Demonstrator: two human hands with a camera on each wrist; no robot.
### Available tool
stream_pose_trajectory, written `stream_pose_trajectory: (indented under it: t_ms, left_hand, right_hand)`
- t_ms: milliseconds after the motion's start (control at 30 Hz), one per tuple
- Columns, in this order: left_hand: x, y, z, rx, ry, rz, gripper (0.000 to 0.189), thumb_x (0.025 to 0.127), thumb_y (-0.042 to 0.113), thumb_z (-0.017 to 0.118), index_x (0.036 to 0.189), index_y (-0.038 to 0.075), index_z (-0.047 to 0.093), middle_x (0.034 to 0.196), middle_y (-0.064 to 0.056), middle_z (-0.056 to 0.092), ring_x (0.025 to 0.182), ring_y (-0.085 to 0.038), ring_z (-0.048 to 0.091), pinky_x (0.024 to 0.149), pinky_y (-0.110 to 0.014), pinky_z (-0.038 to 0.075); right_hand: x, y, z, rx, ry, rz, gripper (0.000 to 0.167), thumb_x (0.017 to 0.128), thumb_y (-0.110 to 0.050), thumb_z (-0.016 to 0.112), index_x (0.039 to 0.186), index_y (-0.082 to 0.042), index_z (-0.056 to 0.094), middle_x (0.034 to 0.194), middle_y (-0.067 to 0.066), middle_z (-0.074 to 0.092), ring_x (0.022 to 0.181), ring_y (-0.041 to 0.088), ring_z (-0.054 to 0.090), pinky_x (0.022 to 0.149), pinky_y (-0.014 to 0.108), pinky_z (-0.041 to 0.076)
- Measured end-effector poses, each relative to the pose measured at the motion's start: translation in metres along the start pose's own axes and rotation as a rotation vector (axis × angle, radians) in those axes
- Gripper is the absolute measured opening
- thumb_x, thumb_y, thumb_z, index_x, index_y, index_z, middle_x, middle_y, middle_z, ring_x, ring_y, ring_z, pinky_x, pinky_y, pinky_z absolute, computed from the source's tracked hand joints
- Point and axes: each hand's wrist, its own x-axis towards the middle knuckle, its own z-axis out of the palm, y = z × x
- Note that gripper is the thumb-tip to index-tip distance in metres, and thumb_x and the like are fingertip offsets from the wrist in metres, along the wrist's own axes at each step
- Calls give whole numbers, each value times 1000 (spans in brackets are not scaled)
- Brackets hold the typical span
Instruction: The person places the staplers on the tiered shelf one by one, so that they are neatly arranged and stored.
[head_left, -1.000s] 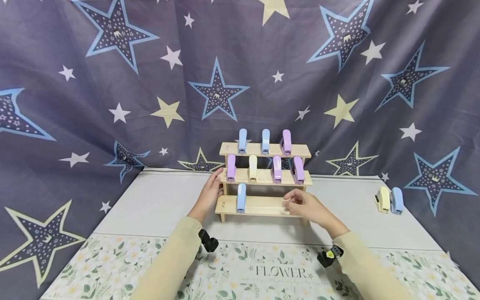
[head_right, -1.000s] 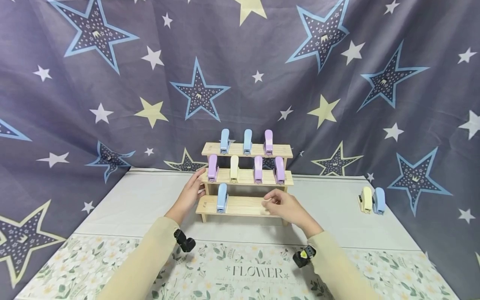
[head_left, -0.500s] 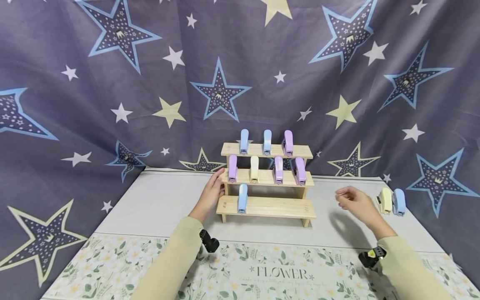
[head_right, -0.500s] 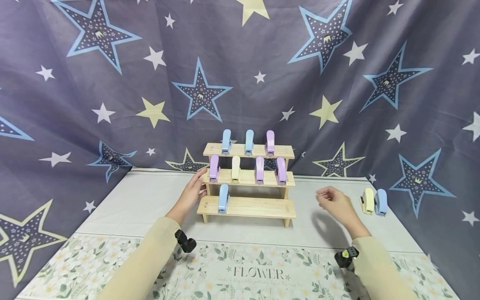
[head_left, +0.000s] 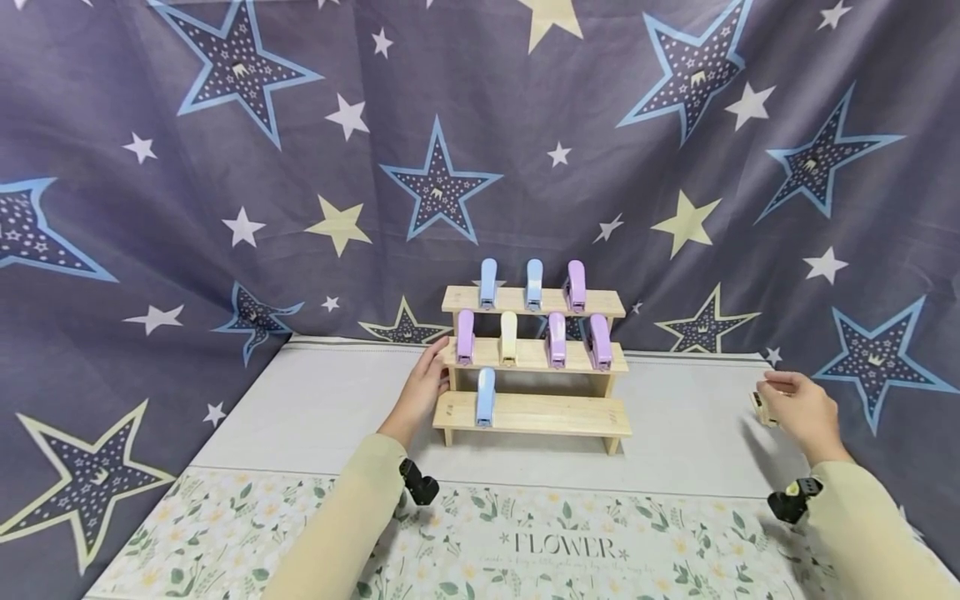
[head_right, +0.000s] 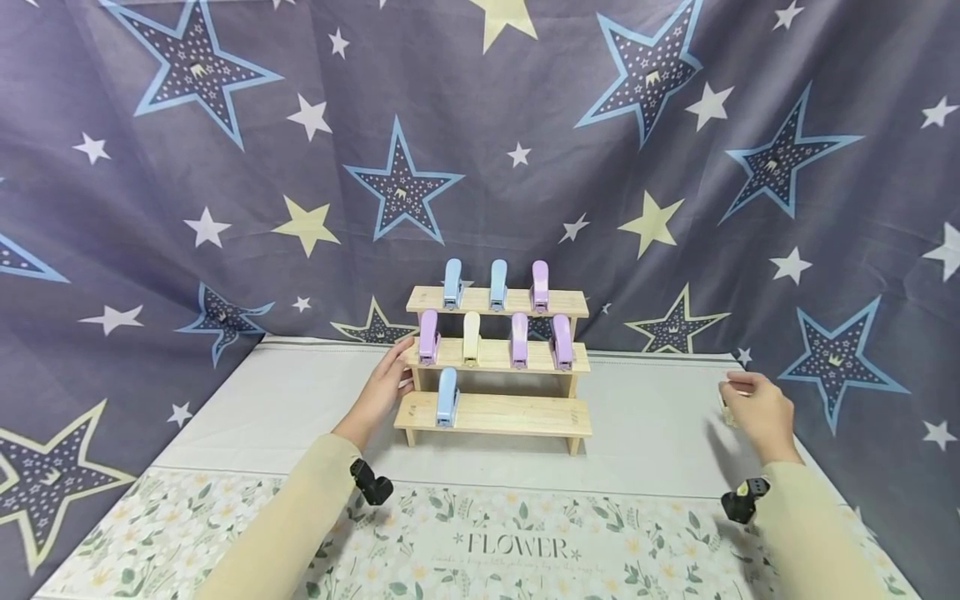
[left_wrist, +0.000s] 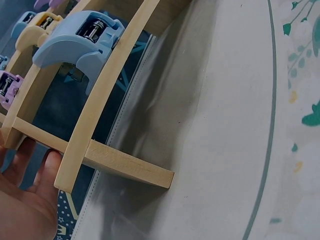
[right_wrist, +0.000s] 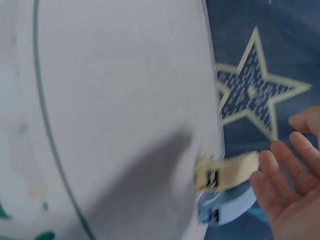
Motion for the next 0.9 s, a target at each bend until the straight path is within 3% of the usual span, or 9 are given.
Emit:
stream_pose_trajectory:
  t_ms: [367, 633, 900]
  left_hand:
    - [0, 2, 1, 11, 2, -5, 46, 112, 20, 28, 157, 14, 33, 157, -21, 33, 138, -41, 40, 113, -51, 37]
    - [1, -1, 0, 6, -3, -5, 46, 112, 21, 28, 157, 15, 33, 157, -21, 33, 138, -41, 40, 113, -52, 36]
    - [2, -2, -2, 1, -4, -8, 46, 112, 20, 28, 157, 14, 33, 157, -22, 32, 139, -42, 38, 114, -52, 34]
  right_hand:
    - [6, 36, 6, 25, 88, 161, 54, 101, -32, 53, 133, 12, 53, 126, 31, 60, 121, 50, 47, 104, 62, 35]
    - [5, 37, 13, 36, 48, 236, 59, 102, -38, 51, 137, 9, 51, 130, 29, 57, 123, 52, 46, 103, 61, 38]
    - [5, 34, 16, -2, 22, 254, 64, 100, -40, 52, 143, 8, 47, 133, 28, 55, 125, 55, 42, 102, 64, 38]
